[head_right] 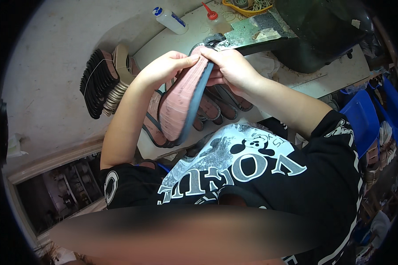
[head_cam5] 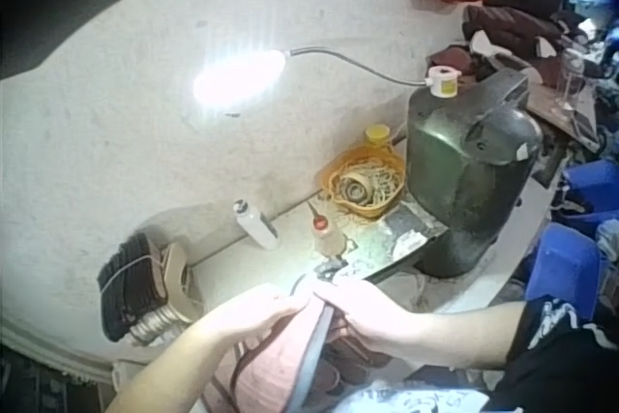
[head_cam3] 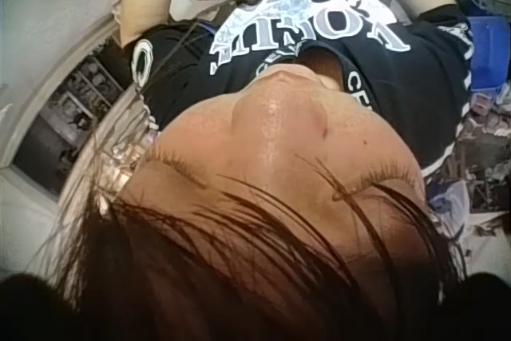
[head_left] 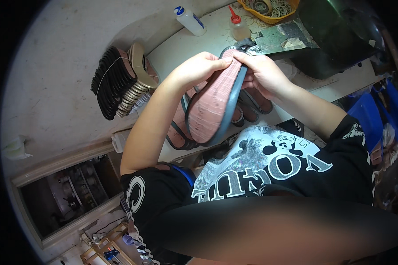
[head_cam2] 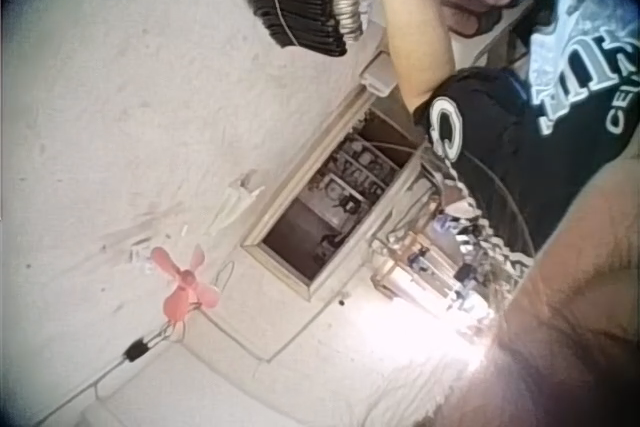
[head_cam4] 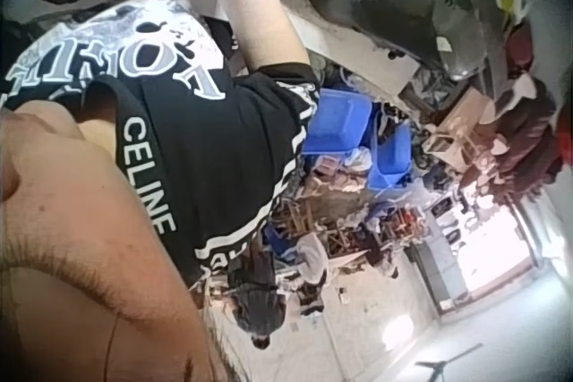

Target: Checking and assembling shoe soles and uppers in a manufacturing environment.

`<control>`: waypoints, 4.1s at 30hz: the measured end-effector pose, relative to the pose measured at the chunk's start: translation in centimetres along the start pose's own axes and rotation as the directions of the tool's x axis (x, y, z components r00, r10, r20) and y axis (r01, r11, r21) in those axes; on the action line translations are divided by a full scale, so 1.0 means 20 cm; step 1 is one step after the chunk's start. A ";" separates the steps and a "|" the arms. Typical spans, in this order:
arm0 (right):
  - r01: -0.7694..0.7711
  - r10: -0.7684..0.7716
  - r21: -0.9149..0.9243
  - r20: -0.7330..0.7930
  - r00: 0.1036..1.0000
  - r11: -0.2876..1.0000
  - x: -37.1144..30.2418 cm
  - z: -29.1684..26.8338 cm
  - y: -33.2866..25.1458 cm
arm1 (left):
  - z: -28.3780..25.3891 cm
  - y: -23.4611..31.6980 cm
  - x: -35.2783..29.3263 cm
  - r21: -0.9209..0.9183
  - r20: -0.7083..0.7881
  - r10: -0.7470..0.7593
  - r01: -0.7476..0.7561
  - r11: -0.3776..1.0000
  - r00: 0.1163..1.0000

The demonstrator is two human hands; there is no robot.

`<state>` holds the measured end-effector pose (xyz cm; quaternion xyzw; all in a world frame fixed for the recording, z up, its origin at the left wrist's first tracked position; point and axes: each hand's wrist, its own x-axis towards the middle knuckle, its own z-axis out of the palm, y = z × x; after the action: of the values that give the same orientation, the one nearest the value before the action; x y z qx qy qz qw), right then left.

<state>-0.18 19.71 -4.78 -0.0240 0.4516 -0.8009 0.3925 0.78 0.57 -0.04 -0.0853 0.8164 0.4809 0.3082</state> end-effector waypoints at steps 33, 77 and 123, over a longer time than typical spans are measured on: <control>0.040 -0.044 0.090 0.036 0.998 0.995 -0.07 -0.02 0.10 | 0.00 -0.29 0.15 -0.429 -0.209 0.266 -0.333 0.840 0.941; -0.075 0.075 -0.026 0.006 0.997 0.997 0.00 0.04 0.03 | -0.19 -0.14 0.02 0.013 0.000 0.098 -0.098 0.995 0.995; -0.182 0.255 -0.256 0.288 0.923 0.949 -0.35 0.01 0.03 | 0.14 -0.17 -0.28 -0.430 -0.479 0.253 -0.476 0.767 0.841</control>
<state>5.12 24.05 -2.89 -0.1457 0.4698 -0.6813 0.5421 7.85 0.33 -0.22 -0.0983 0.6951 0.7121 0.0000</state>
